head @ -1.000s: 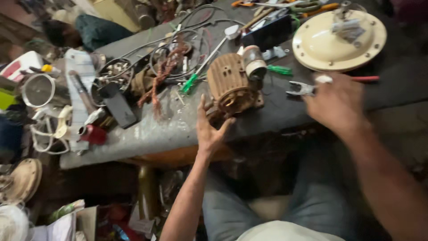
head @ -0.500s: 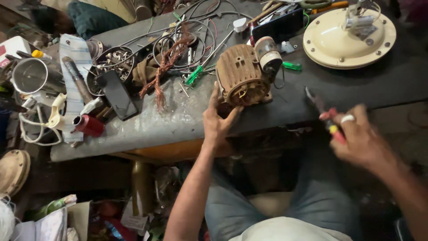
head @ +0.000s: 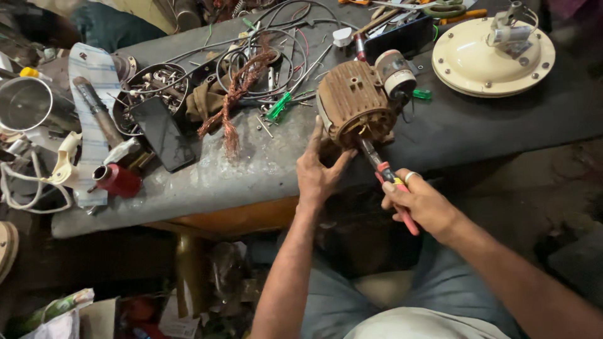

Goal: The person removes copper windings from a motor stator using pliers and a screwdriver. They repeatedly pull, twist, and cut the wires to extract them from the stator slots.

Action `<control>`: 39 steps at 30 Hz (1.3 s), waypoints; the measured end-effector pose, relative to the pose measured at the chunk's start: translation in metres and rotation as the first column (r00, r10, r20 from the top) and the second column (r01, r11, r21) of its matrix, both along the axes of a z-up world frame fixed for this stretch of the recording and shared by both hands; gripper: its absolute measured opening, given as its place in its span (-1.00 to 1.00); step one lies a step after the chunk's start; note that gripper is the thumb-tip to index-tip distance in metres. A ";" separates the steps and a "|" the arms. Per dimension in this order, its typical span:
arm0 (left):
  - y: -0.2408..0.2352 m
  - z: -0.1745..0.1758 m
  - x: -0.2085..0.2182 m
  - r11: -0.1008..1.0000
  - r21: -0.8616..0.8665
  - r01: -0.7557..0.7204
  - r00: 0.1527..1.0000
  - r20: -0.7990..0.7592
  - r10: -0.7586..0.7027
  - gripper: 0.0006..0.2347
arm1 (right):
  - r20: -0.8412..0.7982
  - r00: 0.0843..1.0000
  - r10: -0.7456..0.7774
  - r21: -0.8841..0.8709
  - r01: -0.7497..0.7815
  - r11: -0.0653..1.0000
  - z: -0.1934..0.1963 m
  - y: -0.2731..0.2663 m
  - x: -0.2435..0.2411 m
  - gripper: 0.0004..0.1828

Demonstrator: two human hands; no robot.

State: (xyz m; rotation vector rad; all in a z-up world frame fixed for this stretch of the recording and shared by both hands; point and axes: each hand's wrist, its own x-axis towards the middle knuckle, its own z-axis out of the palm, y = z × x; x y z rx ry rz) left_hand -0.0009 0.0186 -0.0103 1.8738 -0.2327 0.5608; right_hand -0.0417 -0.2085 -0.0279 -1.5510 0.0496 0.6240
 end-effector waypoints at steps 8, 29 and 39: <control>0.003 0.000 -0.001 0.996 -0.083 0.044 0.999 0.002 -0.044 -0.22 | -0.092 0.996 -0.019 -0.135 0.006 0.991 0.032 0.007 0.010 -0.59; 0.011 0.048 0.047 0.987 0.162 -0.012 0.963 0.267 -0.032 -0.39 | -0.207 0.977 0.048 -0.090 -0.067 0.994 0.016 0.014 0.014 -0.65; -0.007 0.048 0.085 0.968 0.251 0.027 0.983 0.169 -0.071 -0.56 | -0.198 0.959 0.203 0.687 -0.012 0.726 -0.075 0.076 -0.038 -0.80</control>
